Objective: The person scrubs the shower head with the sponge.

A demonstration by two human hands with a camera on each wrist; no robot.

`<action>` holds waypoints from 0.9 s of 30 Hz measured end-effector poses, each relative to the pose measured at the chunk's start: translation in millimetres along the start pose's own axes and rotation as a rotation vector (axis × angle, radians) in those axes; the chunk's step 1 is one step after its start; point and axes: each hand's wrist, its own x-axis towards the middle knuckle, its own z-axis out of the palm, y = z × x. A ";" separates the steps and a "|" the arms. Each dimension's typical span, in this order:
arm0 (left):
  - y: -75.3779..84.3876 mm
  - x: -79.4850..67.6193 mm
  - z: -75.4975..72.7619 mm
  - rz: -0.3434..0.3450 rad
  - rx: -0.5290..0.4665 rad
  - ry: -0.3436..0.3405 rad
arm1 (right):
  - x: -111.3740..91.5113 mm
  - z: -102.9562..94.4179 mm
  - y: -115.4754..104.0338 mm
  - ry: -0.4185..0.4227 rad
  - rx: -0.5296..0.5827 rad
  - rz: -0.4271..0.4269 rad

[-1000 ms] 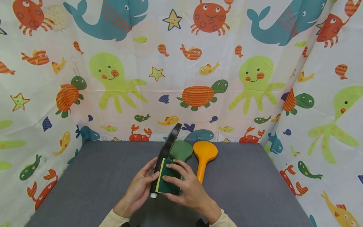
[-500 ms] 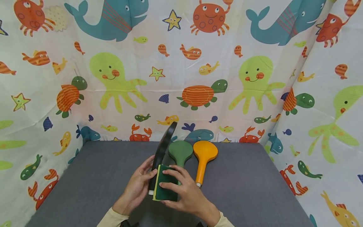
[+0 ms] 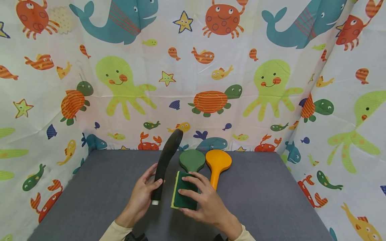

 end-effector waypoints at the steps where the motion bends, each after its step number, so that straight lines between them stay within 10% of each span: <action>1: -0.9 0.5 -1.6 0.004 0.017 0.011 | -1.5 -1.7 1.8 0.001 -0.005 0.010; 17: -20.6 16.3 -22.4 0.096 0.441 0.261 | -29.2 -24.5 36.5 0.008 -0.074 0.154; 27: -38.6 30.8 -29.2 0.092 0.537 0.360 | -45.3 -36.9 56.2 -0.022 -0.137 0.255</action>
